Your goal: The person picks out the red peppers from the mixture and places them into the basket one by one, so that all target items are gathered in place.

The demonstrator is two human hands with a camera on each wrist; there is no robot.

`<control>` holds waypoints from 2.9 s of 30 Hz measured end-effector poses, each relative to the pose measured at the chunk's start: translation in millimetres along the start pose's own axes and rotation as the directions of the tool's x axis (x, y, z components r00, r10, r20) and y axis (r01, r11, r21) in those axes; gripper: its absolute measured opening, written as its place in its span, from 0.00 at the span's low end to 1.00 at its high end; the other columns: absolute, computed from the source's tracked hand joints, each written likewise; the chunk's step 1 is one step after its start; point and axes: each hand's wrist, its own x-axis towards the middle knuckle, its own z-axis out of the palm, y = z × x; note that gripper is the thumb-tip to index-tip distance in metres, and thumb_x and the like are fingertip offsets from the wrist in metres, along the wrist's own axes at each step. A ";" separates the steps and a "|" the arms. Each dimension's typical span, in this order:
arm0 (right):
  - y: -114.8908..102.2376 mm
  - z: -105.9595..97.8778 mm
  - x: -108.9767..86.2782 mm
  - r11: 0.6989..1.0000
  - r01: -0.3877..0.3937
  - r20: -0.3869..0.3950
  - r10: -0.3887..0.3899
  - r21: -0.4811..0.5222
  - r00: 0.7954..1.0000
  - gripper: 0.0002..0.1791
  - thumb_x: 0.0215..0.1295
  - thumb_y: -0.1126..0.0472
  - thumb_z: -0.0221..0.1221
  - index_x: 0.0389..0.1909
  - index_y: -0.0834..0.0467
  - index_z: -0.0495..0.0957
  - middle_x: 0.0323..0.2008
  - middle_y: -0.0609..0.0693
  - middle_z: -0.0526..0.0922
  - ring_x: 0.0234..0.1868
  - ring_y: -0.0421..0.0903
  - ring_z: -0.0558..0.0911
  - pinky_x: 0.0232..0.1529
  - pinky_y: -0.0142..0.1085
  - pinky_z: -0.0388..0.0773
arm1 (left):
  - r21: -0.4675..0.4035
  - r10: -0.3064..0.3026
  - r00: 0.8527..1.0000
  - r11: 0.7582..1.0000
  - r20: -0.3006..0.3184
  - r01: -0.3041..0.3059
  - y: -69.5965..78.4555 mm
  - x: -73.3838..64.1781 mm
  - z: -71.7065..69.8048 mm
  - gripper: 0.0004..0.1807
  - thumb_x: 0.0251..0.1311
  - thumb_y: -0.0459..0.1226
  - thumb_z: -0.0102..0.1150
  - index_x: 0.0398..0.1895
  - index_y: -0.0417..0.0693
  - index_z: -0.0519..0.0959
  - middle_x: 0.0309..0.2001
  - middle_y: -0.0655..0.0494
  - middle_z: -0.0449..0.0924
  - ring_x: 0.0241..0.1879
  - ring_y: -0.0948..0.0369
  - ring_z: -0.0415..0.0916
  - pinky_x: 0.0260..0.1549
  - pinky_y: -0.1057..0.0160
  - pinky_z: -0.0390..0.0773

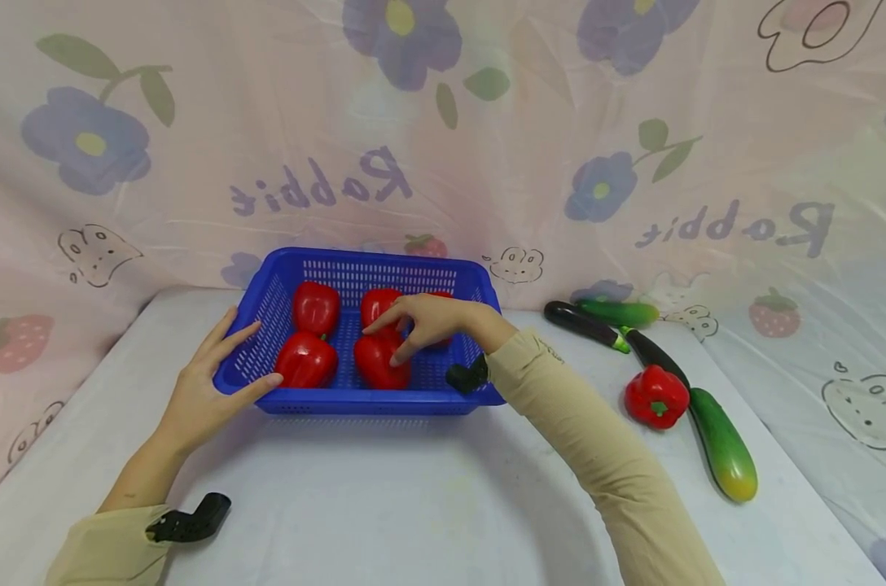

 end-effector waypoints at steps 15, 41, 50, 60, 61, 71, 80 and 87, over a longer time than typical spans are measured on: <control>-6.4 -7.6 -15.5 0.986 0.165 -0.170 -0.162 0.006 0.972 0.30 0.56 0.56 0.68 0.62 0.53 0.75 0.62 0.54 0.71 0.59 0.54 0.71 0.47 0.32 0.80 | 0.006 -0.003 1.000 1.000 -0.001 0.003 1.0 0.5 -0.5 0.40 0.55 0.44 0.66 0.71 0.51 0.63 0.78 0.51 0.40 0.74 0.38 0.38 0.57 0.20 0.44; 0.5 1.4 -48.9 0.985 0.172 -0.381 -0.169 -0.027 0.909 0.28 0.55 0.53 0.68 0.59 0.48 0.78 0.66 0.55 0.68 0.68 0.54 0.65 0.60 0.51 0.74 | 0.030 -0.017 1.000 0.999 0.014 0.017 -1.6 -0.9 0.4 0.40 0.57 0.45 0.64 0.72 0.51 0.61 0.78 0.51 0.38 0.74 0.37 0.35 0.57 0.20 0.42; 8.1 6.1 -60.1 0.984 0.175 -0.394 -0.166 -0.014 0.904 0.27 0.56 0.54 0.68 0.59 0.49 0.78 0.65 0.54 0.68 0.66 0.51 0.67 0.51 0.40 0.81 | 0.022 -0.019 1.000 1.000 0.016 0.019 -0.8 -2.7 -0.4 0.40 0.57 0.45 0.64 0.72 0.50 0.60 0.78 0.52 0.37 0.74 0.37 0.34 0.57 0.20 0.42; 20.3 9.2 -72.1 0.985 0.174 -0.407 -0.154 0.013 0.901 0.27 0.56 0.56 0.67 0.59 0.53 0.77 0.65 0.58 0.68 0.64 0.54 0.68 0.51 0.44 0.82 | 0.026 -0.016 1.000 1.000 0.019 0.016 0.0 -1.8 -0.5 0.40 0.57 0.45 0.63 0.72 0.49 0.60 0.78 0.50 0.37 0.74 0.36 0.35 0.56 0.20 0.43; 21.4 9.6 -73.1 0.984 0.175 -0.409 -0.153 0.016 0.899 0.27 0.56 0.56 0.67 0.59 0.54 0.77 0.65 0.59 0.68 0.64 0.54 0.68 0.50 0.45 0.82 | 0.024 -0.015 1.000 1.000 0.018 0.015 0.0 -1.8 -0.5 0.40 0.57 0.45 0.63 0.72 0.49 0.60 0.78 0.50 0.37 0.74 0.36 0.35 0.56 0.20 0.43; 32.8 13.7 -85.2 0.986 0.162 -0.426 -0.127 0.046 0.896 0.27 0.57 0.57 0.66 0.60 0.54 0.77 0.66 0.61 0.66 0.59 0.57 0.74 0.48 0.43 0.83 | 0.017 -0.011 1.000 1.000 0.016 0.011 -0.6 -1.4 -0.1 0.40 0.57 0.45 0.63 0.72 0.49 0.60 0.78 0.51 0.37 0.74 0.37 0.35 0.56 0.20 0.43; 39.6 16.5 -95.8 0.993 0.116 -0.440 -0.088 0.037 0.893 0.27 0.57 0.55 0.67 0.59 0.49 0.77 0.66 0.60 0.66 0.48 0.52 0.82 0.47 0.44 0.83 | 0.029 -0.018 1.000 0.999 0.019 0.017 -0.3 -2.2 -1.0 0.40 0.57 0.46 0.63 0.73 0.49 0.60 0.78 0.50 0.37 0.74 0.36 0.34 0.56 0.20 0.43; 45.5 19.2 -103.8 0.993 0.112 -0.461 -0.086 0.031 0.883 0.26 0.57 0.55 0.67 0.59 0.50 0.78 0.66 0.57 0.67 0.52 0.52 0.79 0.47 0.44 0.83 | 0.030 -0.015 1.000 0.999 0.020 0.015 -0.6 -2.1 -1.6 0.40 0.57 0.45 0.63 0.73 0.49 0.60 0.78 0.49 0.37 0.74 0.36 0.34 0.56 0.20 0.42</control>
